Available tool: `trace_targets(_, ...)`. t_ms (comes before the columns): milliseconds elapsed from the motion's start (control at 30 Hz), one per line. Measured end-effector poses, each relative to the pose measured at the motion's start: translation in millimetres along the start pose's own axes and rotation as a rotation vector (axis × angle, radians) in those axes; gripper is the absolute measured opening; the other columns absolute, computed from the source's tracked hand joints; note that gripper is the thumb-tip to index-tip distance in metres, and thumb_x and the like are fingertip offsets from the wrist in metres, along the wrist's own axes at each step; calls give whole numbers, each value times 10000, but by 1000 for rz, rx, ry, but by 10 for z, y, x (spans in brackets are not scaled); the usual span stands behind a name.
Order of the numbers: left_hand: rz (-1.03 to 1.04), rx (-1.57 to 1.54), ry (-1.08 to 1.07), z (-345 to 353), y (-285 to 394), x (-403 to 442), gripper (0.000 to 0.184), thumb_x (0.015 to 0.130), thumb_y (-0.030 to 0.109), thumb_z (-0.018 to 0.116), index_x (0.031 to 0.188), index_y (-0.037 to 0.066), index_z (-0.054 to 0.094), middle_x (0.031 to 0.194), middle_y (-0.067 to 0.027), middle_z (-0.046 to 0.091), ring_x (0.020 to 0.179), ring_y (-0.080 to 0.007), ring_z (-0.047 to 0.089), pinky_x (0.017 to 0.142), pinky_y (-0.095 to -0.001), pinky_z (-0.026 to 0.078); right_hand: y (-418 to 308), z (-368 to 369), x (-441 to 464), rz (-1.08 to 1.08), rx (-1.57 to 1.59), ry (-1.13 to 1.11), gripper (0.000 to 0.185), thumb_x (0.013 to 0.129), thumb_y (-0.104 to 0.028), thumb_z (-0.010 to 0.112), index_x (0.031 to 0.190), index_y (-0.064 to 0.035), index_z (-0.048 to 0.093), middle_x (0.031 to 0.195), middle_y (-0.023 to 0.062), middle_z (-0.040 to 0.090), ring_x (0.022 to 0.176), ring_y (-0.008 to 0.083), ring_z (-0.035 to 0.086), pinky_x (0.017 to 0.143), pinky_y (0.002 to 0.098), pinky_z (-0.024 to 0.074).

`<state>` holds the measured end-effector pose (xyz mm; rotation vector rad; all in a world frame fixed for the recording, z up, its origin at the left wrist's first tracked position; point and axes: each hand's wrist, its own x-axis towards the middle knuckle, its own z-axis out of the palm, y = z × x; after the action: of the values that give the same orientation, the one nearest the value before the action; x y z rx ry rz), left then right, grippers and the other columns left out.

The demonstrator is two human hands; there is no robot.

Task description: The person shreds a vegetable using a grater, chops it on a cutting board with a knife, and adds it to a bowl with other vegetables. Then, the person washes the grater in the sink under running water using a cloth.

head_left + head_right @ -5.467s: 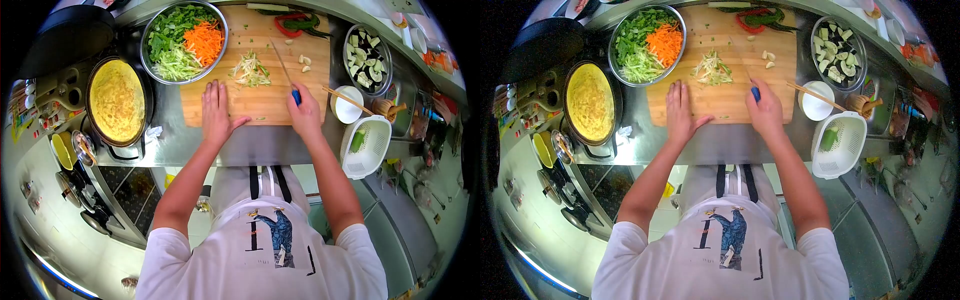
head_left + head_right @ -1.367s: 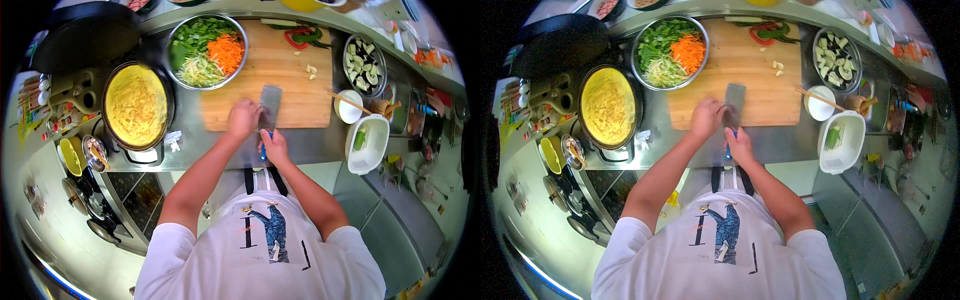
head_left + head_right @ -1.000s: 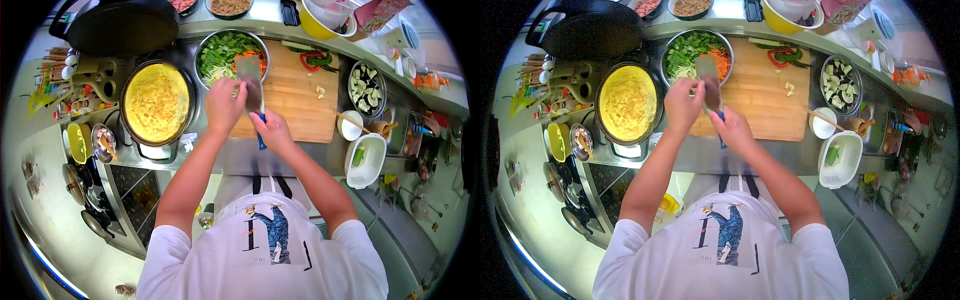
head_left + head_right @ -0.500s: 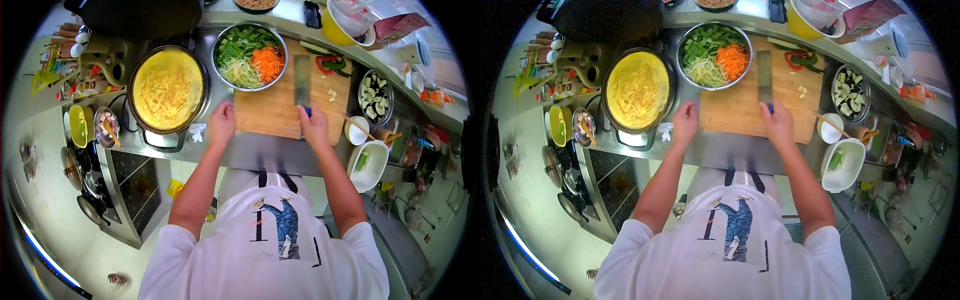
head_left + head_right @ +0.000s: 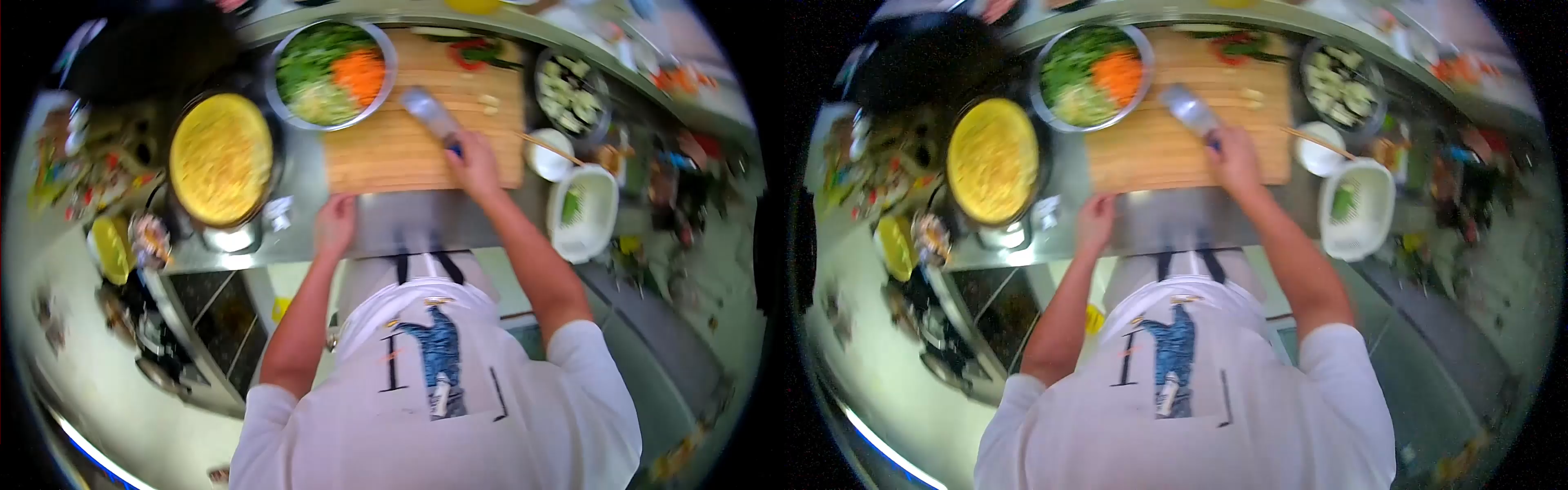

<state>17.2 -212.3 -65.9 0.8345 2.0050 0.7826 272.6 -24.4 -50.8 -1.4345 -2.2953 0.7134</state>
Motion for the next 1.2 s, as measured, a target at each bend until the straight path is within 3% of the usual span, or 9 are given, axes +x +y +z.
trace_targets(233, -68, -115, -167, 22, 346, 58, 221, 970, 217, 575, 987, 17, 666, 719, -16, 602, 627, -89, 522, 569, -253, 432, -135, -357, -559, 176, 161, 145, 166, 853, -88, 626, 1011, -40, 639, 896, 136, 620, 820, 320, 605, 724, 386, 495)
trace_targets(300, -45, -115, -241, 110, 482, 70, 202, 978, 204, 572, 965, 21, 656, 696, 26, 548, 597, -57, 466, 532, -228, 388, -55, -571, -824, 420, 325, 144, 131, 869, -130, 607, 949, -36, 650, 925, 153, 643, 880, 350, 615, 763, 409, 498)
trace_targets(433, -20, -132, -332, 333, 612, 82, 202, 976, 204, 577, 966, 15, 646, 697, 24, 550, 594, -60, 456, 531, -233, 383, 621, -1053, -1344, 763, 267, 376, 173, 920, -206, 594, 956, -54, 668, 810, 94, 669, 731, 179, 627, 688, 325, 503)
trace_targets(500, 31, -97, -378, 432, 692, 62, 201, 976, 206, 578, 967, 15, 642, 704, 24, 552, 609, -58, 464, 543, -228, 388, 1045, -1292, -1526, 815, 198, 510, 191, 873, -217, 646, 955, -45, 664, 851, 108, 665, 768, 237, 637, 711, 354, 511)
trace_targets(700, 13, 54, -428, 775, 1041, -218, 205, 972, 214, 590, 991, 14, 630, 774, 5, 592, 690, -82, 540, 629, -230, 436, 1724, -1349, -1522, 849, -250, 256, 692, 695, -357, 801, 1205, 17, 522, 1064, 220, 601, 1024, 386, 594, 909, 454, 484)
trace_targets(900, -23, 32, -516, 1737, 1500, -661, 229, 955, 210, 600, 986, -14, 639, 751, -16, 613, 682, -88, 548, 640, -252, 459, 2099, -1636, -1682, 901, 228, 63, 609, 770, -251, 714, 1283, -11, 491, 1171, 196, 605, 1067, 340, 595, 929, 434, 478)
trace_targets(967, 4, 103, -602, 2101, 1829, -797, 291, 946, 257, 614, 1049, -14, 646, 810, -46, 653, 731, -112, 592, 687, -258, 484, 2269, -1731, -1883, 880, 1278, 207, 518, 827, -164, 626, 1308, -29, 489, 1173, 149, 621, 1021, 267, 622, 917, 384, 486)
trace_targets(1000, 36, 139, -631, 2305, 1896, -811, 336, 937, 291, 623, 1072, -17, 644, 835, -61, 663, 745, -127, 605, 707, -264, 492, 2211, -1958, -1928, 885, 1395, 172, 468, 886, -123, 514, 1342, -32, 469, 1179, 153, 629, 1053, 262, 623, 950, 370, 481)
trace_targets(1200, -97, 188, -712, 3146, 2209, -831, 500, 896, 437, 633, 1060, -36, 621, 889, -79, 644, 675, -155, 596, 611, -287, 493, 2432, -2470, -2123, 737, 1771, 98, 545, 867, -165, 479, 1385, -10, 419, 1192, 191, 612, 1012, 302, 629, 936, 400, 493)
